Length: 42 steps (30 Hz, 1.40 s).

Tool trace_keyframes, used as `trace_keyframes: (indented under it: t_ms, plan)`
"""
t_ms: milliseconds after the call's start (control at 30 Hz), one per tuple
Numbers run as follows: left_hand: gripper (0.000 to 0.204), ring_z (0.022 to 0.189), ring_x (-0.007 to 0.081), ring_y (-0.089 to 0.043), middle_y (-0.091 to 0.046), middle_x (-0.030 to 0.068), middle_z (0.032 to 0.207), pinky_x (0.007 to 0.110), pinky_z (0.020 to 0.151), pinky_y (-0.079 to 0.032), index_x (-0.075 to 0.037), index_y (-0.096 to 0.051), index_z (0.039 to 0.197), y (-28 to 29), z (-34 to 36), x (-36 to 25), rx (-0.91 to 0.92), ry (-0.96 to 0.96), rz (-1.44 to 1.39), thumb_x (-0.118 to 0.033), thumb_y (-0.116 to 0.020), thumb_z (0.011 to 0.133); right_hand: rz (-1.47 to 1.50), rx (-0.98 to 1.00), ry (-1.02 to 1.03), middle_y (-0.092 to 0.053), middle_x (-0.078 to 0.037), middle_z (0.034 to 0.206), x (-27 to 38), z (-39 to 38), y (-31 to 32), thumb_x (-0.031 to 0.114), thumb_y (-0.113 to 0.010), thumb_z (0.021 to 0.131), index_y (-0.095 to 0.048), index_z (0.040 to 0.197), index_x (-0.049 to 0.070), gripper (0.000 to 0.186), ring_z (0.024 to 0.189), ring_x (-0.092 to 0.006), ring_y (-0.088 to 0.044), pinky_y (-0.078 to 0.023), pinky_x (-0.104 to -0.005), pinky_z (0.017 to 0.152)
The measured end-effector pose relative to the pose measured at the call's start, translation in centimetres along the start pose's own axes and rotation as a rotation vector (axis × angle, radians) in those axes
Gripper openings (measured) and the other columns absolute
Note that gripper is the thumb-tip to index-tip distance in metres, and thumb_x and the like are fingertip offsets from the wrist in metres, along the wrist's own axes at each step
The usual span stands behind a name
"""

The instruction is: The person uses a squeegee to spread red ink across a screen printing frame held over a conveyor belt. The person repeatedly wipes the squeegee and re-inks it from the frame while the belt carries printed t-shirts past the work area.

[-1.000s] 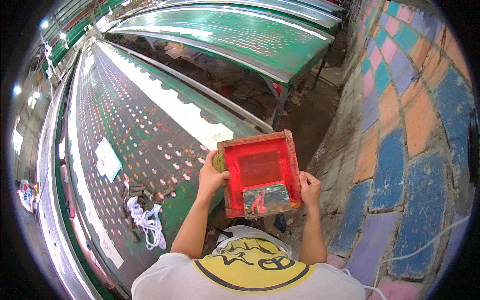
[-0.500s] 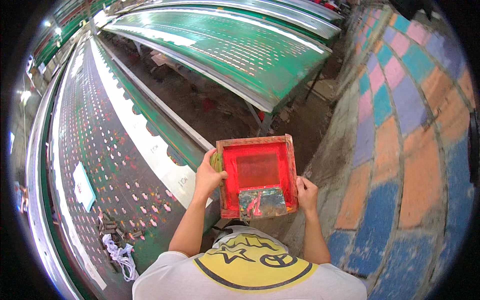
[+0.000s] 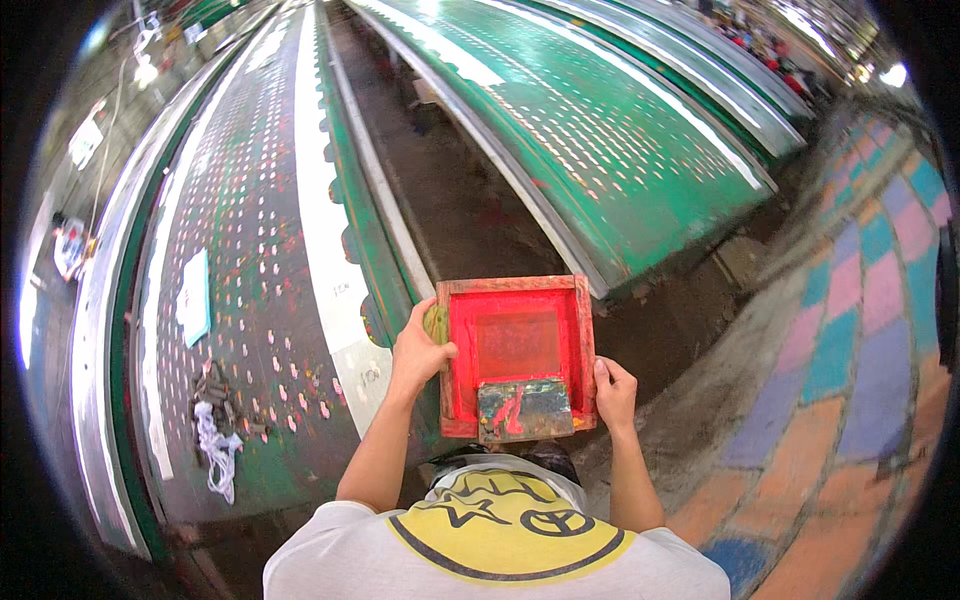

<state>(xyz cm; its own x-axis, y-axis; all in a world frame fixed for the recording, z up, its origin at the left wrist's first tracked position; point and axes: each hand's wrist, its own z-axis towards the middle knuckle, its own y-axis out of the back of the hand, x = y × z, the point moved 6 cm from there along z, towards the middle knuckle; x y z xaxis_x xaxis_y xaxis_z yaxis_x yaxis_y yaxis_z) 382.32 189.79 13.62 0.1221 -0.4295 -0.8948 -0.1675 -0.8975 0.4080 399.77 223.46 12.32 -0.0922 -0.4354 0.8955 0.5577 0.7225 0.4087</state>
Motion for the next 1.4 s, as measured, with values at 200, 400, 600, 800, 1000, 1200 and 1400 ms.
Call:
trace_keyframes:
  t_ms: [200, 400, 600, 800, 1000, 1200, 1400]
  plan:
    - [0.093, 0.113, 0.0366, -0.074, -0.077, 0.0218, 0.119, 0.042, 0.100, -0.057, -0.016, -0.054, 0.153, -0.6, -0.7, -0.3, -0.227, 0.070, -0.027, -0.010, -0.083, 0.064, 0.023, 0.253, 0.069, -0.081, -0.020, 0.098, -2.0, 8.9, -2.4, 0.023, -0.064, 0.108, -0.077, 0.116, -0.004, 0.031, 0.091, -0.0225, -0.077, -0.058, -0.0375, 0.084]
    - [0.095, 0.119, 0.0365, -0.073, -0.076, 0.0213, 0.122, 0.043, 0.102, -0.056, -0.016, -0.054, 0.152, -3.1, -3.4, 0.4, -0.449, 0.130, -0.099, -0.010, -0.084, 0.063, 0.017, 0.515, 0.199, -0.079, -0.021, 0.094, -1.4, 15.8, -3.6, 0.025, -0.062, 0.109, -0.076, 0.115, -0.004, 0.033, 0.088, -0.0210, -0.076, -0.058, -0.0381, 0.081]
    - [0.095, 0.116, 0.0282, -0.071, -0.074, 0.0149, 0.124, 0.040, 0.101, -0.056, -0.008, -0.054, 0.152, -6.1, -7.9, 0.0, -0.644, 0.348, -0.099, 0.001, -0.083, 0.062, -0.021, 0.765, 0.266, -0.078, -0.020, 0.091, -1.8, 19.7, -5.7, 0.026, -0.062, 0.110, -0.076, 0.116, -0.004, 0.034, 0.086, -0.0208, -0.075, -0.057, -0.0383, 0.079]
    - [0.097, 0.119, 0.0322, -0.071, -0.074, 0.0181, 0.126, 0.042, 0.104, -0.055, -0.011, -0.054, 0.153, -7.8, -12.9, 0.8, -0.845, 0.483, -0.102, -0.005, -0.085, 0.062, 0.024, 0.962, 0.386, -0.075, -0.020, 0.086, -0.8, 20.7, -10.0, 0.027, -0.061, 0.110, -0.076, 0.117, -0.003, 0.034, 0.080, -0.0196, -0.072, -0.056, -0.0394, 0.075]
    - [0.099, 0.124, 0.0398, -0.071, -0.074, 0.0238, 0.128, 0.047, 0.105, -0.055, -0.019, -0.050, 0.157, -8.4, -17.4, 1.4, -1.003, 0.636, -0.118, -0.015, -0.086, 0.064, 0.036, 1.188, 0.463, -0.076, -0.022, 0.089, 0.8, 19.4, -15.3, 0.026, -0.059, 0.111, -0.076, 0.118, -0.002, 0.034, 0.084, -0.0207, -0.074, -0.057, -0.0385, 0.078]
    - [0.099, 0.124, 0.0382, -0.071, -0.074, 0.0220, 0.130, 0.047, 0.105, -0.055, -0.018, -0.051, 0.156, -7.8, -21.6, 4.1, -1.176, 0.689, -0.209, -0.008, -0.086, 0.064, 0.042, 1.383, 0.533, -0.077, -0.024, 0.095, 2.9, 15.5, -20.6, 0.026, -0.059, 0.111, -0.075, 0.121, -0.002, 0.034, 0.088, -0.0258, -0.076, -0.058, -0.0398, 0.082]
    - [0.099, 0.121, 0.0326, -0.072, -0.076, 0.0177, 0.129, 0.043, 0.104, -0.056, -0.016, -0.053, 0.155, -6.1, -25.8, 7.3, -1.337, 0.697, -0.273, -0.004, -0.087, 0.063, 0.060, 1.534, 0.675, -0.077, -0.027, 0.108, 4.5, 10.5, -26.1, 0.028, -0.064, 0.107, -0.073, 0.127, -0.004, 0.038, 0.100, -0.0344, -0.079, -0.059, -0.0416, 0.088]
